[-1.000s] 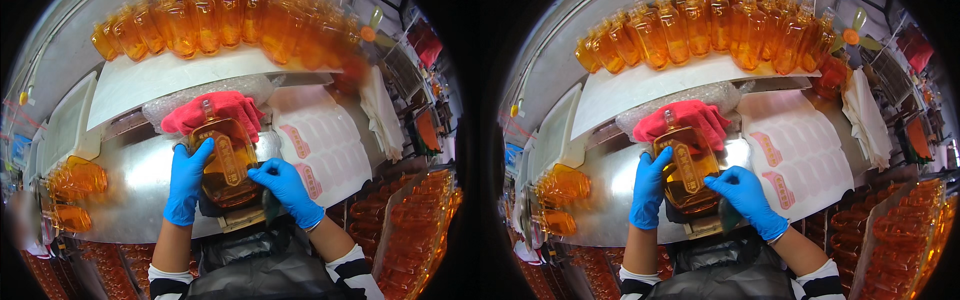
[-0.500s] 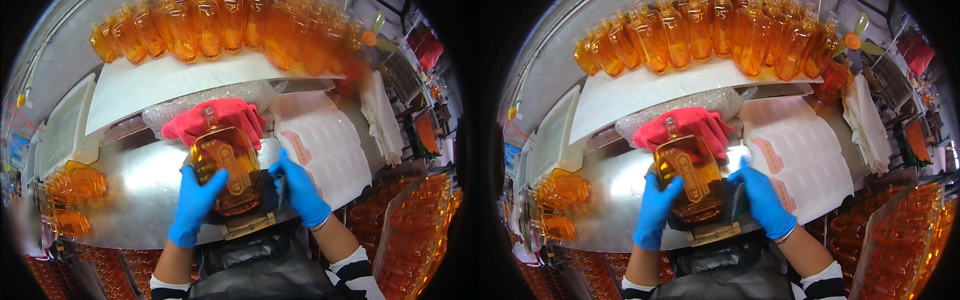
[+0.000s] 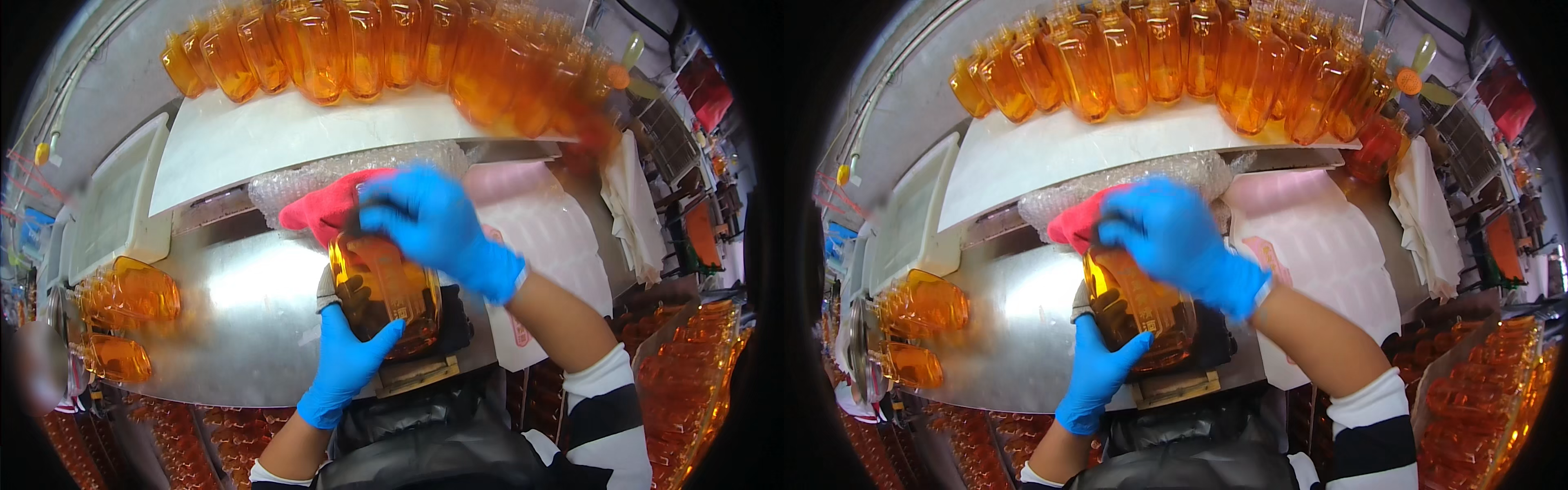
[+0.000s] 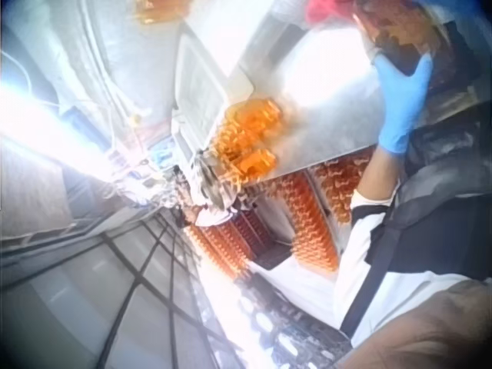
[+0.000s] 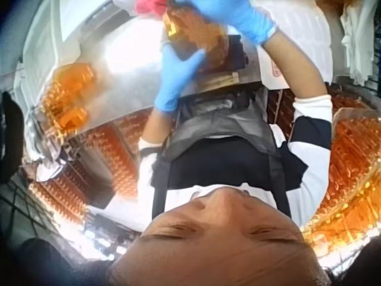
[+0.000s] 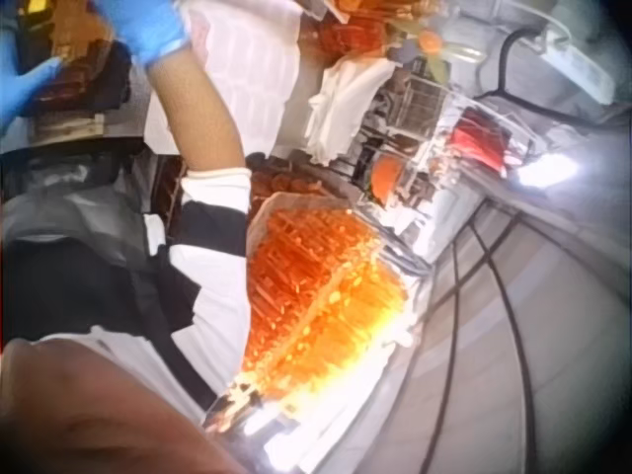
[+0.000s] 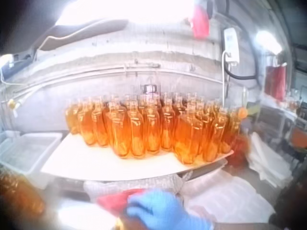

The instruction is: The person applies adhesive labels to amber-colored plastic bottles filled with liquid. They pick each bottle from a tray, place it on a stand, apply a label from a sheet, smooth it, and return the bottle to the tray. The process repeats for multiple bottles.

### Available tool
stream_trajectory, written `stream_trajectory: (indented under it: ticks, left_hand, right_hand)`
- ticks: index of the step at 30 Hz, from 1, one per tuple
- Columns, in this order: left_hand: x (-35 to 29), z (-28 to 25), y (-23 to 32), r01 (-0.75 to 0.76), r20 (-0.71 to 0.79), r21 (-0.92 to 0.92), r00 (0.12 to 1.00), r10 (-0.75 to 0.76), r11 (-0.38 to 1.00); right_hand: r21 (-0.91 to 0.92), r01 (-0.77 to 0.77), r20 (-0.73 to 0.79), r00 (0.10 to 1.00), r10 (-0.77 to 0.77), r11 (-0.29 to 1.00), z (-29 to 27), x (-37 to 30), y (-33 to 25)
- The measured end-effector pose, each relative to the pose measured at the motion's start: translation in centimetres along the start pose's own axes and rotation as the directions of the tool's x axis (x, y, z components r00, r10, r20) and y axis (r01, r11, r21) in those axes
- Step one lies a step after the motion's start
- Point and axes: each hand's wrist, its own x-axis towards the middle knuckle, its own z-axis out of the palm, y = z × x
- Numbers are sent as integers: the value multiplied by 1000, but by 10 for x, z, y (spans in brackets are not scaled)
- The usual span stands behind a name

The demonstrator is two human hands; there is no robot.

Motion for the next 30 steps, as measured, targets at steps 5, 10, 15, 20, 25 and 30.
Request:
stream_trajectory:
  ticks: [5, 10, 15, 20, 25, 30]
  left_hand:
    - [27, -23, 0, 183, 44, -281, 983, -178, 942]
    - [81, -40, 29, 493, 413, -558, 863, -292, 668]
    - [73, -26, 78, 130, 321, -98, 942, -92, 987]
    - [25, -36, 68, -362, 169, 170, 927, 335, 917]
    - [-18, -70, 52, -441, -239, -92, 880, 410, 893]
    - [-31, -160, 76, -372, -650, 263, 614, 448, 890]
  right_hand:
    - [-205, 433, 248, 891, -381, 878, -16, -43, -3]
    - [198, -93, 329, 944, 23, 976, -49, -128, -51]
    - [589, -514, -89, 726, 682, 624, -66, -163, -40]
    - [906, -415, 127, 442, 888, 77, -64, -105, -38]
    - [896, -433, 349, 539, 767, -103, -75, -64, -20]
    - [839, -532, 316, 650, 691, 117, -93, -12, 12]
